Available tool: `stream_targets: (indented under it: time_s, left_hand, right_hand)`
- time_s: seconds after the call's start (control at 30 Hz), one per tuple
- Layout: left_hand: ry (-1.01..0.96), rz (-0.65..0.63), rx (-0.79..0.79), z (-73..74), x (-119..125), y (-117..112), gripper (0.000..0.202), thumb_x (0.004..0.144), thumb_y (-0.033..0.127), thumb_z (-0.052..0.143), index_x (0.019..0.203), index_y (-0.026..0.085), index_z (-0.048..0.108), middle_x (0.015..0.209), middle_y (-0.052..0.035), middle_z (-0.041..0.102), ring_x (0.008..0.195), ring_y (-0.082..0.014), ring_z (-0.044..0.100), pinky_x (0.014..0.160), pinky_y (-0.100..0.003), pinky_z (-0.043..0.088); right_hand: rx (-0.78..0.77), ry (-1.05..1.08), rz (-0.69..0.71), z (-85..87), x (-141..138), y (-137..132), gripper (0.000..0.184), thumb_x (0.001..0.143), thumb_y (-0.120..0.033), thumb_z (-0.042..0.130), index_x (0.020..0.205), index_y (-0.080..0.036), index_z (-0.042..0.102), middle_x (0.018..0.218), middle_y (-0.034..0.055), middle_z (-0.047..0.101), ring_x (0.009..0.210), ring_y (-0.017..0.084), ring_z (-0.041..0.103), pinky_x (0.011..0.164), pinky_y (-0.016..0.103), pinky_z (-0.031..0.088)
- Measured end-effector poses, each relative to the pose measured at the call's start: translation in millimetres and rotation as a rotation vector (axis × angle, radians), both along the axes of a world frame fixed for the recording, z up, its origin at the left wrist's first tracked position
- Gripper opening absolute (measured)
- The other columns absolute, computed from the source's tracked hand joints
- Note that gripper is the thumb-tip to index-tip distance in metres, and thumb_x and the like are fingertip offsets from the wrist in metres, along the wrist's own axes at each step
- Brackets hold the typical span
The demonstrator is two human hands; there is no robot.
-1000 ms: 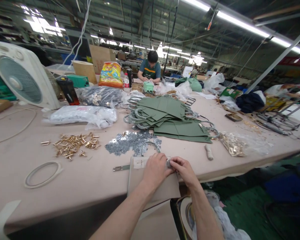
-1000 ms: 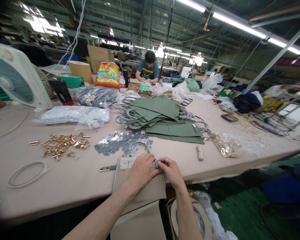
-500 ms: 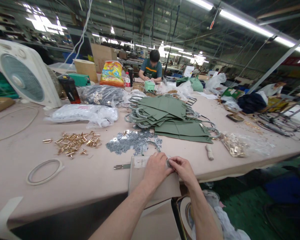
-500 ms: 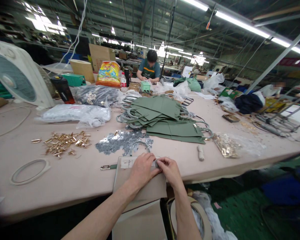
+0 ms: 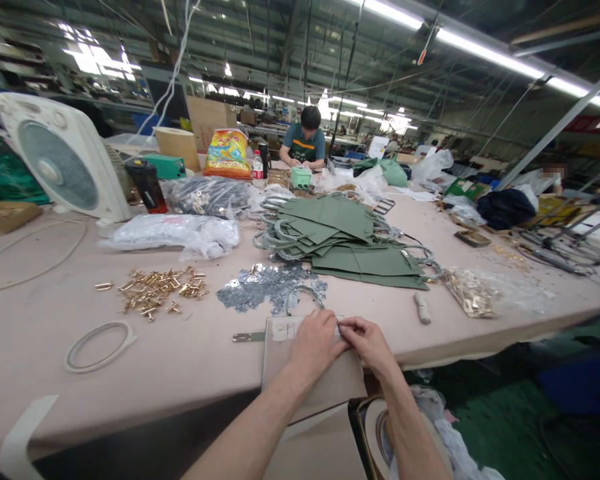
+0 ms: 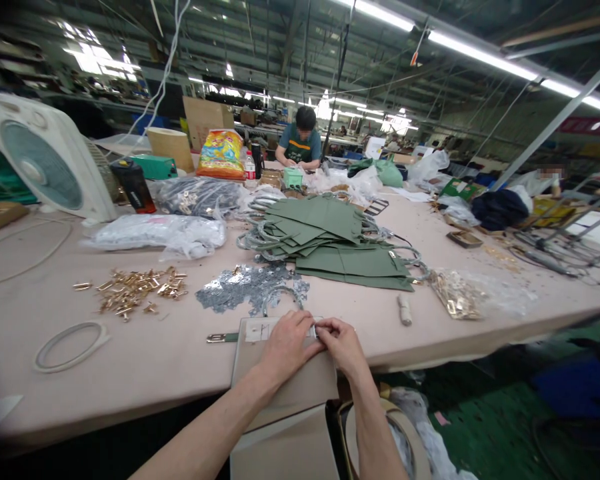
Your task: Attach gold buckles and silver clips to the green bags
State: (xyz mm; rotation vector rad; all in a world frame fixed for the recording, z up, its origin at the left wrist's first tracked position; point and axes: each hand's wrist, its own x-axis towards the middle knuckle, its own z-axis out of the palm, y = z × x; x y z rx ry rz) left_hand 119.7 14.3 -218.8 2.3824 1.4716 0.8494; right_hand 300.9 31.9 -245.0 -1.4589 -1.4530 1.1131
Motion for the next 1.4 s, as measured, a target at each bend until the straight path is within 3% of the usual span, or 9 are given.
stream_targets:
  time_s: [0.13, 0.3, 0.43, 0.6, 0.67, 0.8, 0.9, 1.07, 1.4]
  left_hand:
    - [0.071, -0.024, 0.079, 7.5, -17, -11, 0.045, 0.085, 0.04, 0.081, 0.121, 0.019, 0.064, 0.127, -0.0094, 0.066, 0.119, -0.0296, 0.058, 0.1, -0.045, 0.051]
    - [0.106, 0.152, 0.144, 11.2, -47, -25, 0.034, 0.086, 0.042, 0.079, 0.115, 0.026, 0.07, 0.132, -0.0075, 0.066, 0.133, -0.0356, 0.05, 0.116, -0.061, 0.033]
    - [0.041, 0.148, 0.13, 0.8, -62, -31, 0.038, 0.09, 0.045, 0.074, 0.125, 0.032, 0.068, 0.136, -0.004, 0.065, 0.125, -0.0303, 0.056, 0.112, -0.057, 0.039]
    - [0.011, 0.135, 0.109, -4.6, -64, -31, 0.04, 0.087, 0.046, 0.078, 0.124, 0.034, 0.068, 0.135, -0.0015, 0.066, 0.12, -0.0282, 0.058, 0.109, -0.054, 0.041]
    - [0.01, 0.132, 0.109, -4.5, -63, -30, 0.041, 0.086, 0.046, 0.079, 0.125, 0.034, 0.068, 0.135, -0.0015, 0.066, 0.12, -0.0286, 0.058, 0.108, -0.054, 0.042]
    - [0.007, 0.123, 0.117, -5.8, -64, -30, 0.043, 0.087, 0.046, 0.078, 0.127, 0.035, 0.067, 0.136, -0.0027, 0.066, 0.122, -0.0293, 0.057, 0.109, -0.054, 0.042]
    - [-0.003, 0.109, 0.099, -8.6, -65, -30, 0.044, 0.087, 0.044, 0.079, 0.128, 0.035, 0.066, 0.138, -0.0035, 0.065, 0.124, -0.0301, 0.056, 0.11, -0.056, 0.041]
    - [-0.023, 0.106, 0.077, -9.8, -66, -30, 0.045, 0.085, 0.045, 0.081, 0.126, 0.034, 0.066, 0.137, -0.0029, 0.066, 0.122, -0.0301, 0.058, 0.11, -0.057, 0.042]
    - [-0.07, 0.105, 0.025, -4.2, -65, -30, 0.041, 0.085, 0.042, 0.08, 0.123, 0.034, 0.066, 0.135, -0.0018, 0.066, 0.119, -0.0291, 0.058, 0.11, -0.056, 0.04]
  right_hand:
    - [-0.027, -0.021, -0.004, -0.5, -1, -1, 0.039, 0.078, -0.049, 0.073, 0.096, -0.015, 0.078, 0.066, -0.0011, 0.063, 0.054, 0.012, 0.045, 0.052, 0.025, 0.034]
    - [0.009, -0.037, -0.013, -0.6, -3, -4, 0.035, 0.078, -0.048, 0.073, 0.093, -0.016, 0.079, 0.075, 0.002, 0.068, 0.063, 0.015, 0.051, 0.058, 0.025, 0.038]
    - [-0.023, -0.006, 0.002, 7.3, 0, -2, 0.039, 0.077, -0.052, 0.076, 0.093, -0.017, 0.079, 0.072, 0.0013, 0.066, 0.062, 0.015, 0.052, 0.056, 0.026, 0.039]
    - [0.129, 0.115, -0.171, 33.9, -15, 21, 0.045, 0.081, -0.058, 0.075, 0.1, -0.017, 0.076, 0.066, -0.0004, 0.062, 0.057, 0.014, 0.049, 0.054, 0.026, 0.039]
    - [0.19, 0.106, -0.092, 44.2, -33, 38, 0.042, 0.085, -0.056, 0.073, 0.1, -0.017, 0.076, 0.068, 0.0004, 0.064, 0.059, 0.015, 0.052, 0.056, 0.027, 0.042]
    - [0.335, -0.069, 0.189, 51.1, -70, 77, 0.029, 0.09, -0.045, 0.066, 0.102, -0.022, 0.078, 0.096, 0.0061, 0.076, 0.086, 0.021, 0.067, 0.078, 0.031, 0.052]
    - [0.404, -0.309, 0.175, 45.3, -79, 103, 0.024, 0.092, -0.034, 0.059, 0.101, -0.023, 0.079, 0.104, 0.007, 0.077, 0.098, 0.023, 0.068, 0.09, 0.034, 0.05]
    - [0.35, -0.509, 0.113, 35.7, -69, 129, 0.024, 0.088, -0.021, 0.059, 0.099, -0.022, 0.08, 0.1, 0.0086, 0.078, 0.093, 0.025, 0.07, 0.091, 0.037, 0.049]
    - [0.32, -0.506, 0.404, 35.1, -113, 147, 0.015, 0.082, -0.025, 0.072, 0.093, -0.024, 0.082, 0.091, 0.0017, 0.08, 0.084, 0.019, 0.071, 0.082, 0.027, 0.051]
